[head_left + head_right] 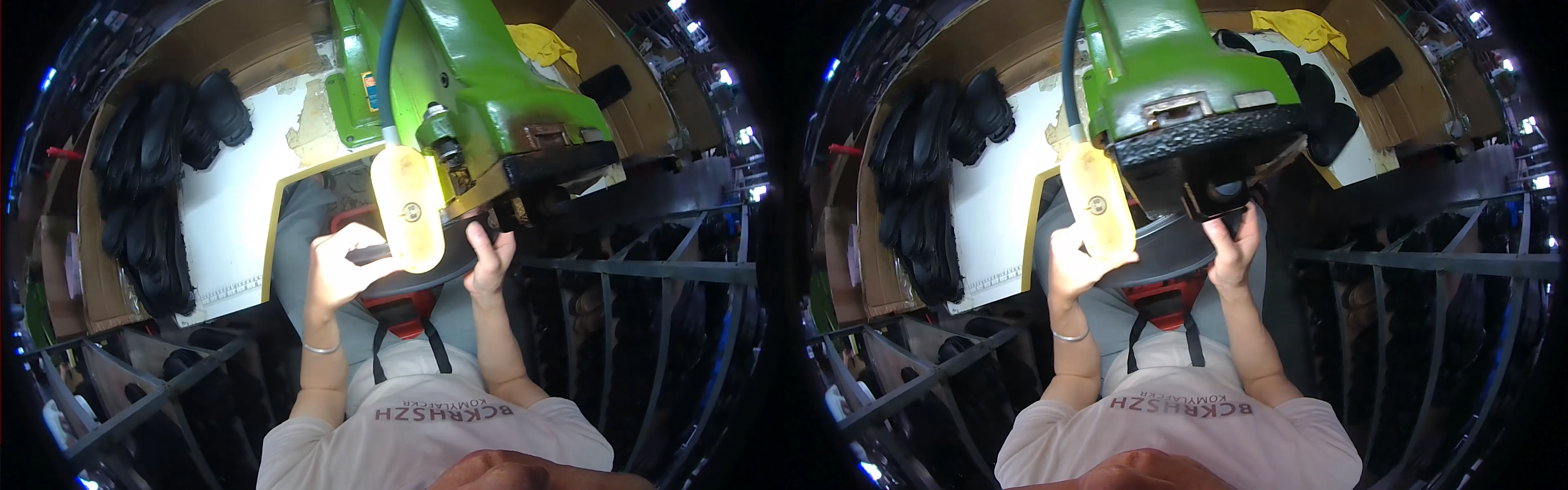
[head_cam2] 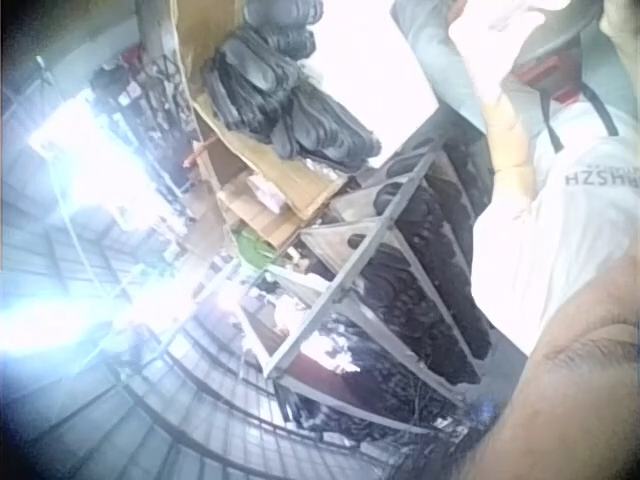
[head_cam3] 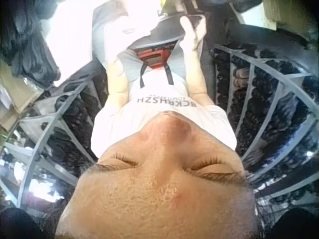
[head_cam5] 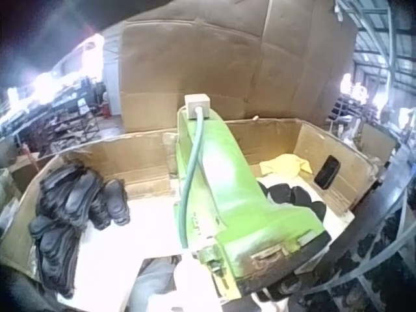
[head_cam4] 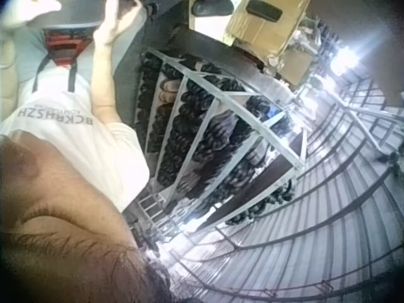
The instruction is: Buffing or grinding the edges of shoe soles using an industrial machine.
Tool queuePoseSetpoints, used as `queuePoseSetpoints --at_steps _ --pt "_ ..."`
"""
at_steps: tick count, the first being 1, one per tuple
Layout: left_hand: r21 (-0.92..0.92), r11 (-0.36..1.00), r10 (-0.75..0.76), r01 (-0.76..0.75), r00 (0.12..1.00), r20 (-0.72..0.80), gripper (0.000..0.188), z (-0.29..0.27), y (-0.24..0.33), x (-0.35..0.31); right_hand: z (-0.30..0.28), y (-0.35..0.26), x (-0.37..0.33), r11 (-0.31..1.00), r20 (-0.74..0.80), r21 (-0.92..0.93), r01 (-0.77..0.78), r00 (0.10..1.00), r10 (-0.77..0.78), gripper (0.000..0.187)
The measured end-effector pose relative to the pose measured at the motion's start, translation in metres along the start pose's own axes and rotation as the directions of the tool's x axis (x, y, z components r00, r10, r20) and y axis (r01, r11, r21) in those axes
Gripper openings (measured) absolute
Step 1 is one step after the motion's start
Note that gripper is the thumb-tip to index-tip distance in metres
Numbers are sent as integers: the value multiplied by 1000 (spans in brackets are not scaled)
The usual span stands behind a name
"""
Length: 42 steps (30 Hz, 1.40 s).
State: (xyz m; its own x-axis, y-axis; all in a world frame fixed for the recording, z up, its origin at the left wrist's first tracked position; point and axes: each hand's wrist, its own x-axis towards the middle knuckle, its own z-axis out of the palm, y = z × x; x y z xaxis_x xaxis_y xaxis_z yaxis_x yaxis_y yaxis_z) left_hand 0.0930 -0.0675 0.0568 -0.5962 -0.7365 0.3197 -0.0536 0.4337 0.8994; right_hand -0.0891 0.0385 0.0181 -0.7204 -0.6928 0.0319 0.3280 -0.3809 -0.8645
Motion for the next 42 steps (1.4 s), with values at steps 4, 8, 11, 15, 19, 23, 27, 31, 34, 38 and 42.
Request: queuePoseSetpoints --at_steps 4,8,11,15,19,23,27,31,34,38,42 --pt "-138 948 -297 287 953 -59 29 -8 -16 -47 16 2 -7 997 136 -80 -12 990 23 43" --pt "-272 899 -356 344 935 6 25 23 -17 -83 12 6 -1 990 244 -133 -51 966 83 45" --pt "-250 938 -259 239 965 -47 29 60 -7 -69 11 2 3 989 300 -146 -37 950 80 45" --pt "-263 919 -297 294 954 29 17 78 -3 -21 4 0 -8 975 194 -215 55 981 -13 44" --pt "-39 990 -140 136 980 -142 13 100 -5 -2 -37 15 -53 930 129 -317 -186 963 236 48" --pt "-122 980 -179 160 969 -169 12 105 -8 -4 -72 22 -114 826 204 -188 -531 802 562 41" --pt "-31 983 -184 182 969 -167 10 110 -21 -18 -83 -4 -114 835 195 -120 -537 812 550 39" --pt "-241 948 -272 210 926 -261 8 113 -28 -32 -105 -15 -102 882 137 -119 -456 872 470 35" --pt "-273 943 -262 189 928 -265 9 119 -20 -27 -115 2 -104 881 84 -98 -462 879 470 41" --pt "-319 914 -294 251 951 -95 11 114 3 -3 -99 15 -117 797 159 -124 -591 781 604 42" --pt "-145 975 -201 170 951 -237 9 120 -22 -15 -89 -4 -113 824 168 -84 -561 807 566 38"
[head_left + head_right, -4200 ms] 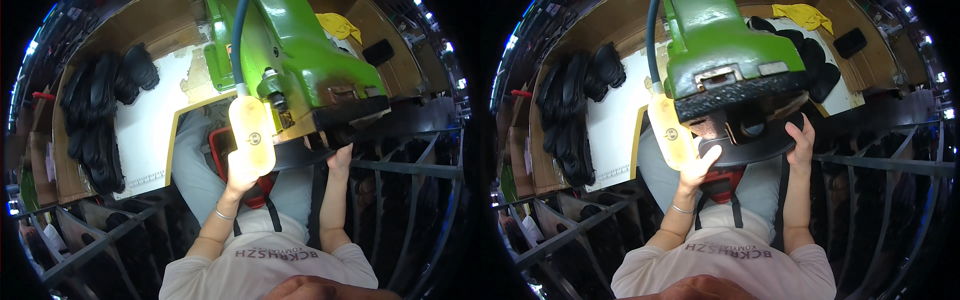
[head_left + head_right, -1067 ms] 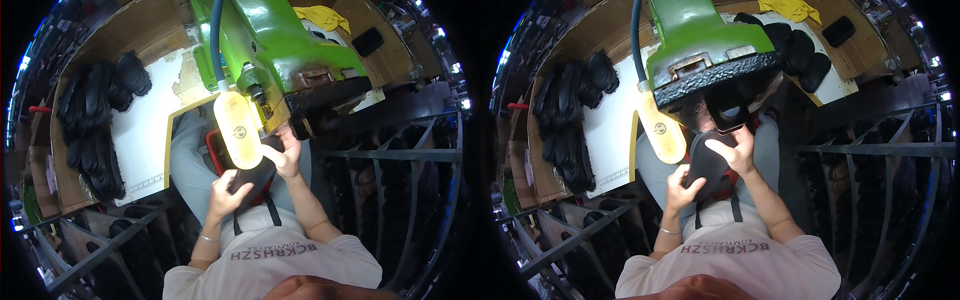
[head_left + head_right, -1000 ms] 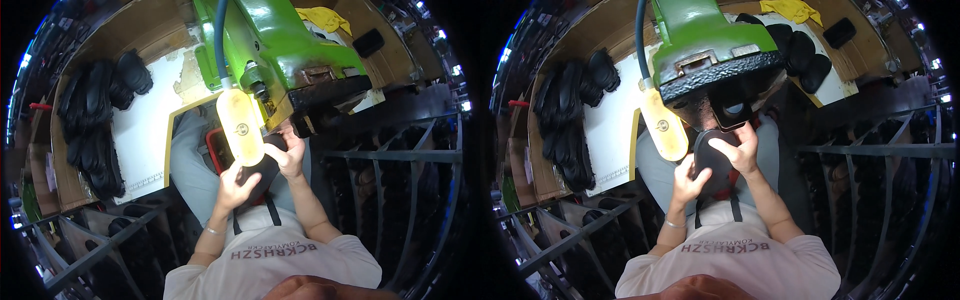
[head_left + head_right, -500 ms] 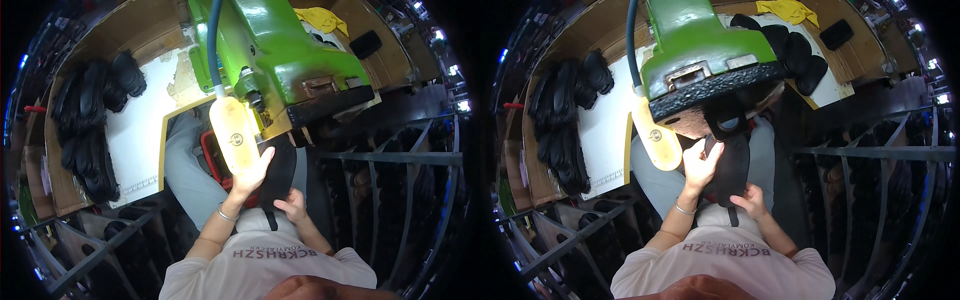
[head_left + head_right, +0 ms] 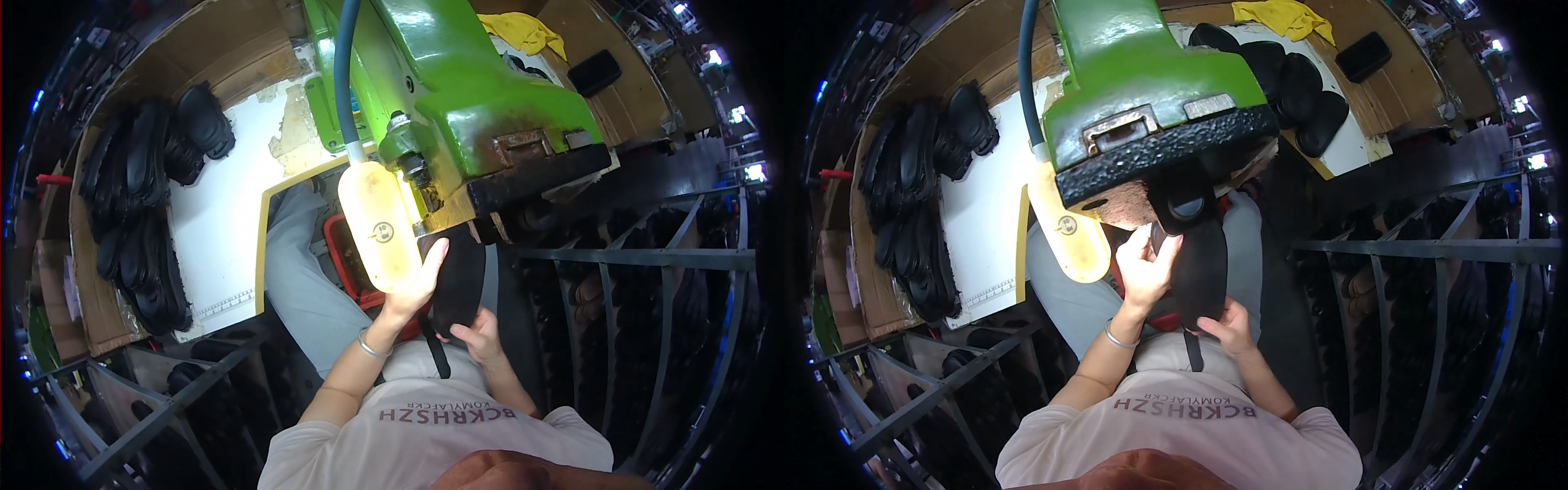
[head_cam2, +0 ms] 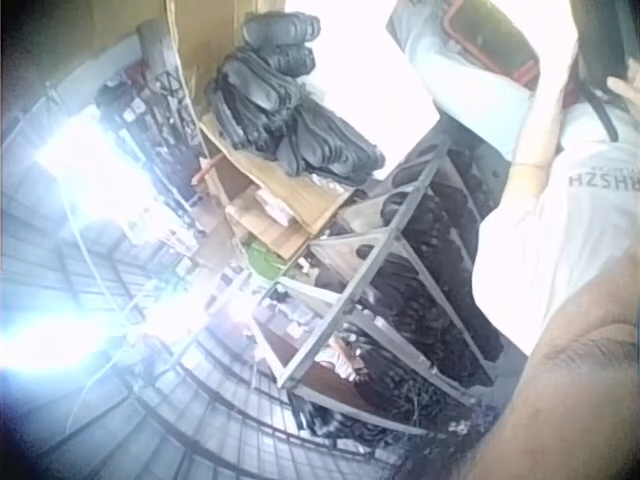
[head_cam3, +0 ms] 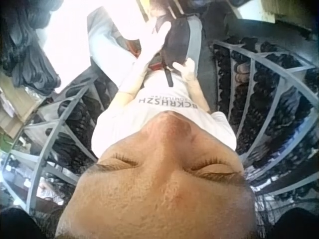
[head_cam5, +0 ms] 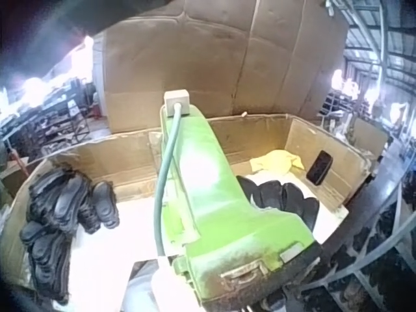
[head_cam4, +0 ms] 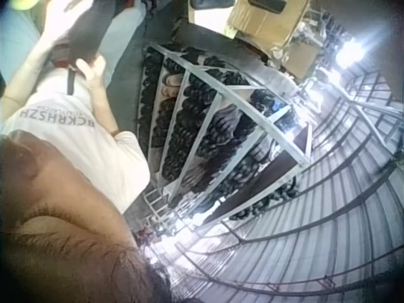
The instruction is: Buffing or grinding the edges of shoe soles using an industrial machine.
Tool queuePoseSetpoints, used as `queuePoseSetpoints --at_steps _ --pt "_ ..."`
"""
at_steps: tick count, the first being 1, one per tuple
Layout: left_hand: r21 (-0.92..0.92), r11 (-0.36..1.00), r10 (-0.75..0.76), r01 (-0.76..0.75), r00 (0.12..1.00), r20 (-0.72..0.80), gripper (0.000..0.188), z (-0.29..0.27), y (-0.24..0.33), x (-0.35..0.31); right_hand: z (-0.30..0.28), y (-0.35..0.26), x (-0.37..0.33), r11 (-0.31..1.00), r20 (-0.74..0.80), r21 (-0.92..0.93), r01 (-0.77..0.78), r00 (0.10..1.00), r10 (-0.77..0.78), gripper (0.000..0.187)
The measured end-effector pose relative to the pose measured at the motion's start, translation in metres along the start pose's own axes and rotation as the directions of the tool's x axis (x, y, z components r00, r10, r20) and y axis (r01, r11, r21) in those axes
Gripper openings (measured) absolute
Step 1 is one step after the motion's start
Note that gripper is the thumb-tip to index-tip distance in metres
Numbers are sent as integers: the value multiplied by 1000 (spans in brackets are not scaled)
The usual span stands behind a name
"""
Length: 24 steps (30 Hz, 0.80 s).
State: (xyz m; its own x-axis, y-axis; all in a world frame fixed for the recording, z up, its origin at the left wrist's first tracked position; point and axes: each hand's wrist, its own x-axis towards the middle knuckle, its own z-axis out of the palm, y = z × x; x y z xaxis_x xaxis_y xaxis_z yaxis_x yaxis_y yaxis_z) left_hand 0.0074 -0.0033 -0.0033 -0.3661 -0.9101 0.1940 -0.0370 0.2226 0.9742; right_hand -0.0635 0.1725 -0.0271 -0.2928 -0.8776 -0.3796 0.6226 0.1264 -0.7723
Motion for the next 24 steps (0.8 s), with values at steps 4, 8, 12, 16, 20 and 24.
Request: queuePoseSetpoints --at_steps 4,8,12,16,20,24 --pt "79 997 14 -12 999 -29 16 -6 -8 -9 -12 -34 -7 996 -125 6 92 988 -91 40" --pt "99 992 70 -72 997 31 25 -11 5 -10 -32 -68 3 968 -163 -45 247 954 -251 38" --pt "-384 918 -108 97 994 -6 28 -19 12 -11 -36 -99 31 937 -154 -149 316 928 -338 34" --pt "-275 961 -54 19 991 -122 29 -32 18 -13 -28 -111 64 915 -84 -232 329 931 -356 24" --pt "-289 954 -24 -84 937 -348 25 -29 32 -5 -35 -78 87 929 16 -291 229 972 -235 25" --pt "-368 927 -37 -67 962 -270 24 -24 15 -4 -48 -16 76 999 98 -32 -6 995 9 31"
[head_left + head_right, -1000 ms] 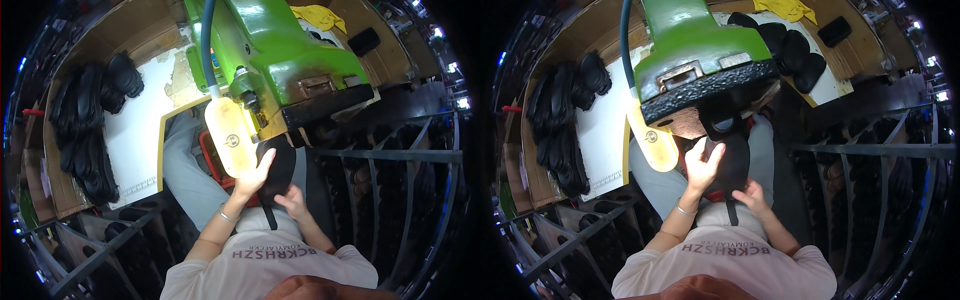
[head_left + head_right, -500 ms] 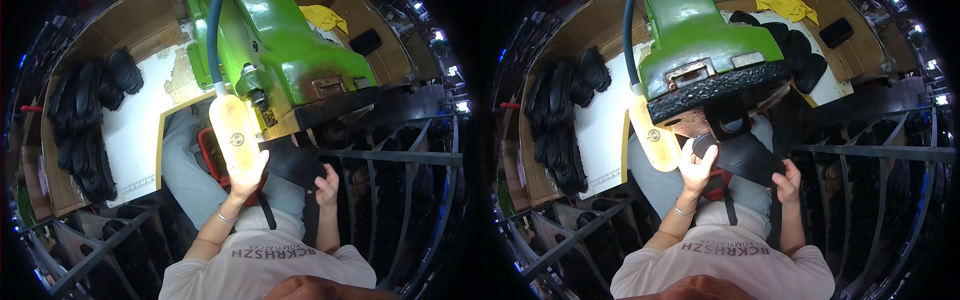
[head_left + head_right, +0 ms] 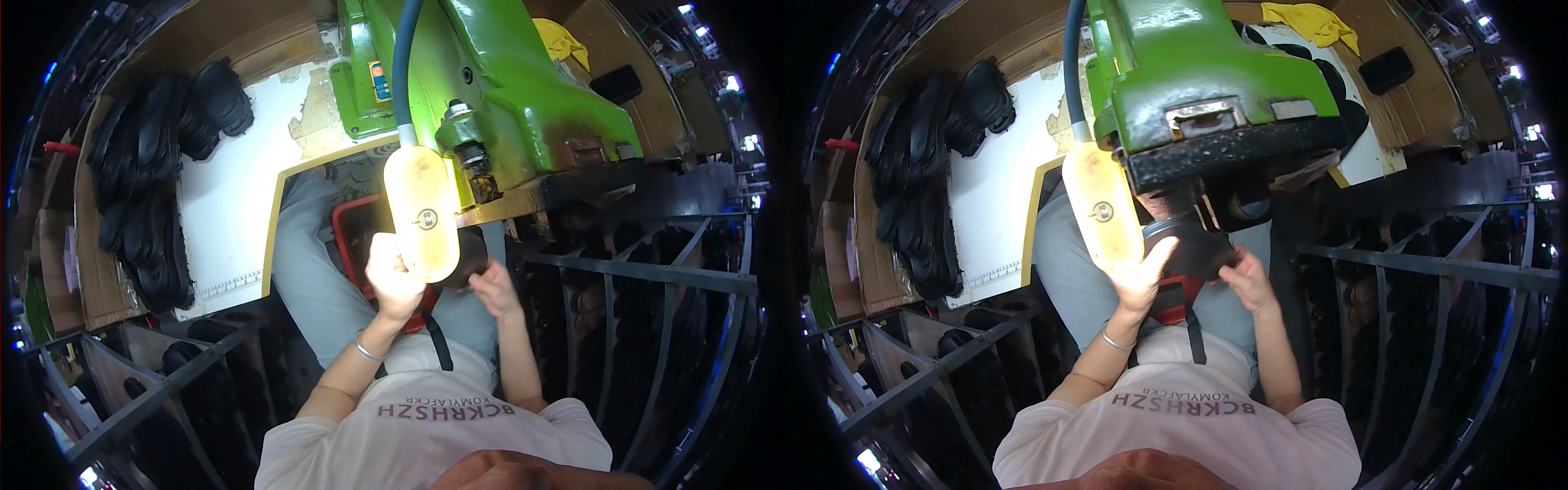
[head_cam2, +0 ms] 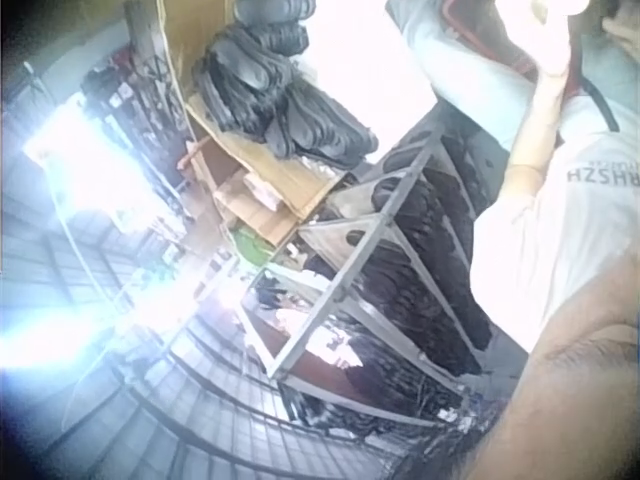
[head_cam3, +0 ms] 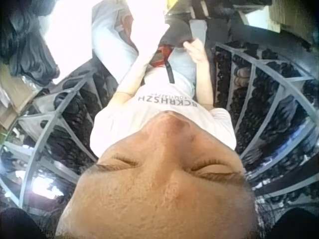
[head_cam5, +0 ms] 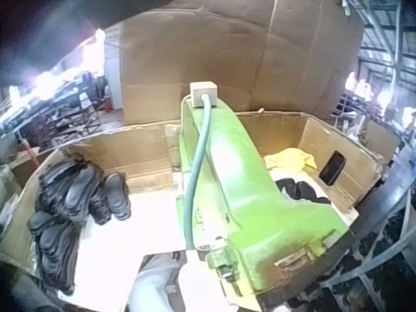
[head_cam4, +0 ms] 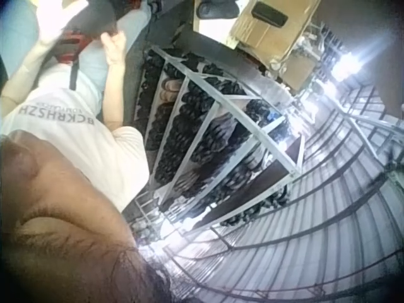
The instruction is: Buffing or grinding the edges of shoe soles using an industrial machine.
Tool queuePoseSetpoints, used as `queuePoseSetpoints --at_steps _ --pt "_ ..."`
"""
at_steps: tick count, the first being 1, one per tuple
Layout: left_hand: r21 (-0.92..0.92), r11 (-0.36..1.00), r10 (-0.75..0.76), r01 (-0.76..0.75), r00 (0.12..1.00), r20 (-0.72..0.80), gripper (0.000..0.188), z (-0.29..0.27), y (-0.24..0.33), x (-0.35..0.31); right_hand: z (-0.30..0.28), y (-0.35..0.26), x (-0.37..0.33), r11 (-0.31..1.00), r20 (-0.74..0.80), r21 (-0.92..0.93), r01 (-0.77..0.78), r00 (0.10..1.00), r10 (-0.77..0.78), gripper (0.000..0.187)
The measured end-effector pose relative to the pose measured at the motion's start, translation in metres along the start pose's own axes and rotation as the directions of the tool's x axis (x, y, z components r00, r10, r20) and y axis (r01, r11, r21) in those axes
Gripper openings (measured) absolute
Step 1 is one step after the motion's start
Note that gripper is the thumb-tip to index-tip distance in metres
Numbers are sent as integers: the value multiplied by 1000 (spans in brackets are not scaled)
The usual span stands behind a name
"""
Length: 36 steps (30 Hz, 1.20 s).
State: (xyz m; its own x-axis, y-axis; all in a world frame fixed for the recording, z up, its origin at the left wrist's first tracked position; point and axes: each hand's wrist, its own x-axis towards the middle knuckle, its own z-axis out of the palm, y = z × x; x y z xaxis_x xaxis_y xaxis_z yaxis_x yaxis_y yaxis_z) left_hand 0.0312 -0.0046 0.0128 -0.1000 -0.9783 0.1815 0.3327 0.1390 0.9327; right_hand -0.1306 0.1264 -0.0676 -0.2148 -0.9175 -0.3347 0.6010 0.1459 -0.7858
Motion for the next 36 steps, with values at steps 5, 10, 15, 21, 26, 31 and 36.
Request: queuePoseSetpoints --at_steps 5,10,15,21,26,31,36 --pt "17 998 52 -58 969 241 43 19 -29 7 27 35 -25 971 76 202 -127 991 114 35" --pt "137 987 46 -78 972 229 43 28 -29 11 48 27 -44 971 41 210 -116 993 109 35" --pt "482 779 306 -401 914 266 43 17 -22 7 30 -15 -63 983 -60 180 -34 997 45 40" --pt "126 979 169 -163 985 -45 26 8 -8 2 14 -42 -53 999 -104 -41 35 994 -40 47" --pt "146 979 137 -142 990 42 32 7 -9 0 14 -12 -38 996 -165 24 86 983 -81 33" --pt "-4 996 86 -87 985 148 35 34 -25 10 20 17 -51 975 -103 223 -11 994 35 32" --pt "122 986 99 -114 988 118 32 20 -19 5 25 -7 -64 967 -284 195 163 953 -103 36"
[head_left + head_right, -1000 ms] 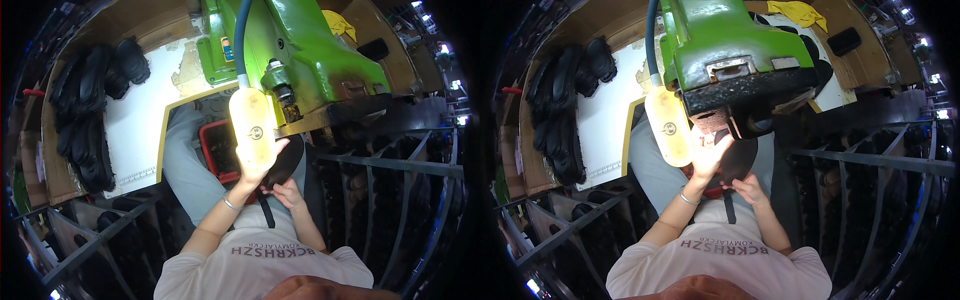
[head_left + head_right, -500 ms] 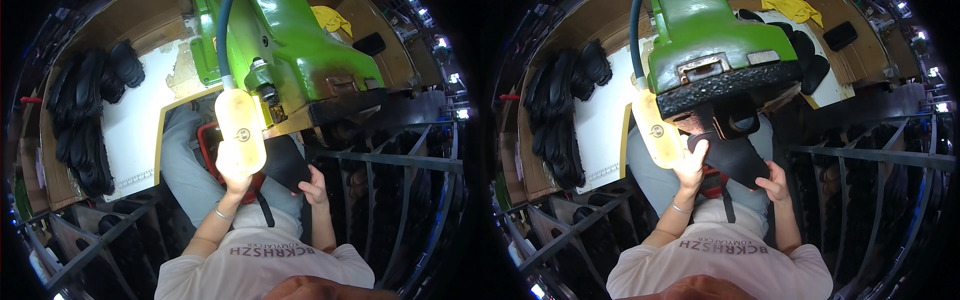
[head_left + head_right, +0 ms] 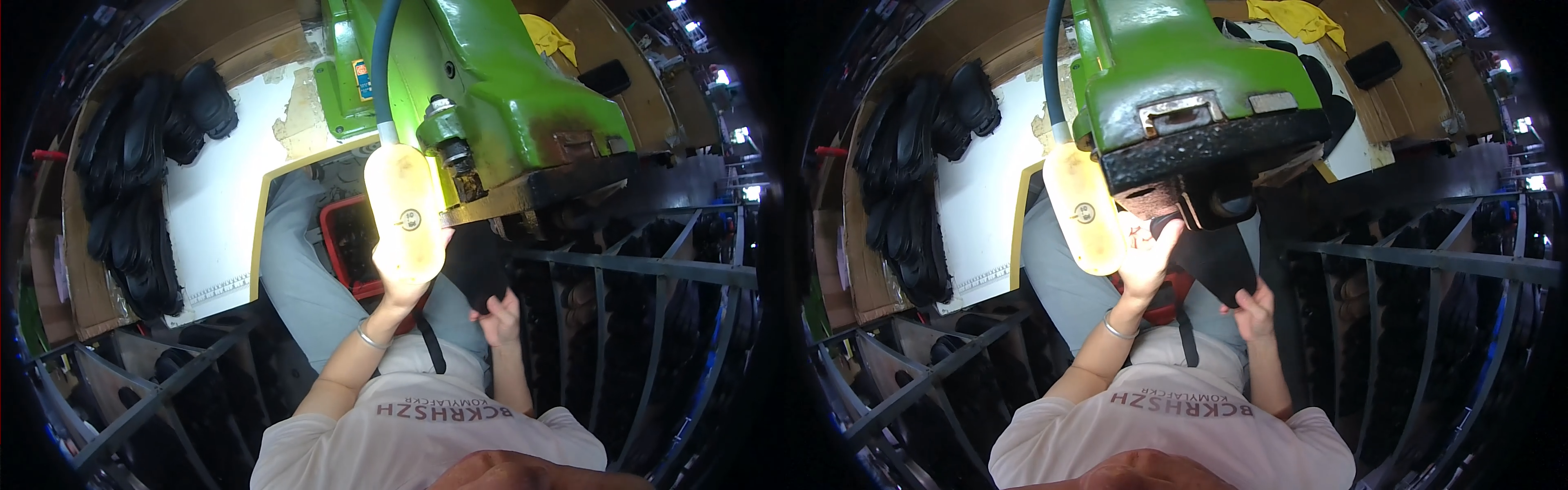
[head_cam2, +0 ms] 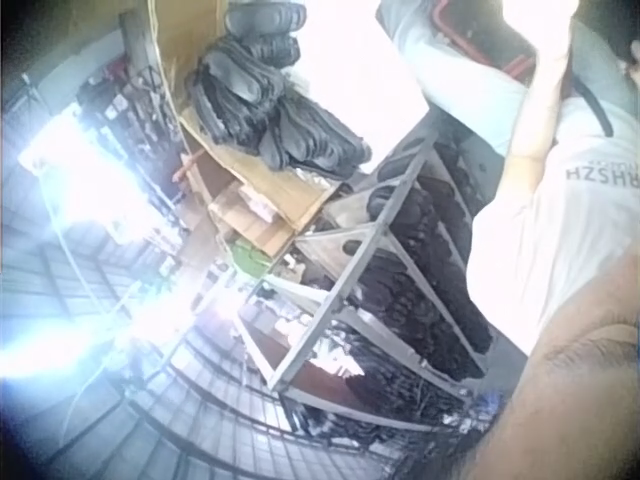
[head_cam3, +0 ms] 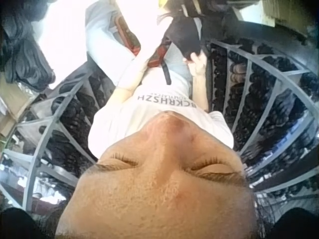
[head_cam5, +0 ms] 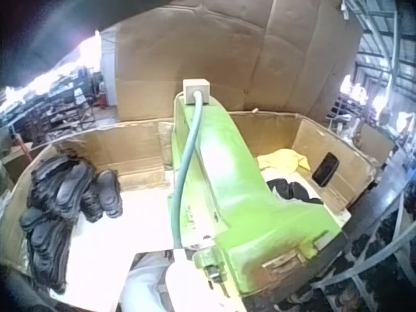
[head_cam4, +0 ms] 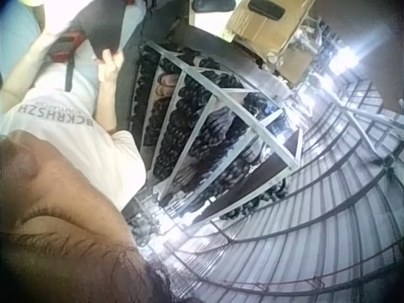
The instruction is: Buffing or grinding the edges of shoe soles using an industrial machine.
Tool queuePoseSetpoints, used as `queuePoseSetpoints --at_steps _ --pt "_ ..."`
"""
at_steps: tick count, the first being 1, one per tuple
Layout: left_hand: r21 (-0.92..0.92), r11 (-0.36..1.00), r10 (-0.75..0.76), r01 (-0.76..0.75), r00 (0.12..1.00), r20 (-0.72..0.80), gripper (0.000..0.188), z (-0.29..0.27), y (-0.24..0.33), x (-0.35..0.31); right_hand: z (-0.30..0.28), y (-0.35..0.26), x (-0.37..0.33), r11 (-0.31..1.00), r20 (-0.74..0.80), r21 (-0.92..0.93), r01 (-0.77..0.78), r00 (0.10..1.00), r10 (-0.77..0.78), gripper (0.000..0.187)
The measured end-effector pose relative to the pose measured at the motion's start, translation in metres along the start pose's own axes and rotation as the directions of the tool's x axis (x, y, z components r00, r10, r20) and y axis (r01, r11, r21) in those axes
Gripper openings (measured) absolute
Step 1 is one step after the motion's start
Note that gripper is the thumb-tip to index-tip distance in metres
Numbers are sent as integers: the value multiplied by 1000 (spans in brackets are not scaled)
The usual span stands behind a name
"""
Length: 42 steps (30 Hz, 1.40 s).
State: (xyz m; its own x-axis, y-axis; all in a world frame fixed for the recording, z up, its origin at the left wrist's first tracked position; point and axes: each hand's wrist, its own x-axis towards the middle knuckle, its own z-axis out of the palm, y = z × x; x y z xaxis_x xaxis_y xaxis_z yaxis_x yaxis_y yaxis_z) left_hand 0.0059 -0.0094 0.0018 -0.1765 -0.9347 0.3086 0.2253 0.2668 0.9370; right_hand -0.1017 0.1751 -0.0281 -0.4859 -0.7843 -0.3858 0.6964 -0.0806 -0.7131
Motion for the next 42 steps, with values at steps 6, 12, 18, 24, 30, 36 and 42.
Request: queuePoseSetpoints --at_steps 6,12,18,24,30,36,42 --pt "-54 997 -49 55 993 105 28 -20 0 -5 21 -66 31 941 -114 -262 212 962 -248 33" --pt "-11 993 -116 118 987 114 27 -36 2 -7 50 -101 77 881 59 -363 304 951 -304 22" --pt "35 992 -123 119 984 130 19 -54 30 8 75 -86 93 900 156 -279 336 940 -303 18" --pt "-181 927 -311 329 943 119 18 -88 45 20 107 -66 88 881 332 -256 398 892 -307 31" --pt "-169 901 -359 400 905 228 15 -144 15 -3 123 -45 85 871 407 -228 436 855 -322 33" --pt "252 837 -548 486 746 379 18 -111 12 -65 127 -40 98 898 452 -295 326 876 -169 45" --pt "280 901 -416 332 848 330 23 -66 10 -78 133 -47 87 814 410 -388 432 872 -267 40"
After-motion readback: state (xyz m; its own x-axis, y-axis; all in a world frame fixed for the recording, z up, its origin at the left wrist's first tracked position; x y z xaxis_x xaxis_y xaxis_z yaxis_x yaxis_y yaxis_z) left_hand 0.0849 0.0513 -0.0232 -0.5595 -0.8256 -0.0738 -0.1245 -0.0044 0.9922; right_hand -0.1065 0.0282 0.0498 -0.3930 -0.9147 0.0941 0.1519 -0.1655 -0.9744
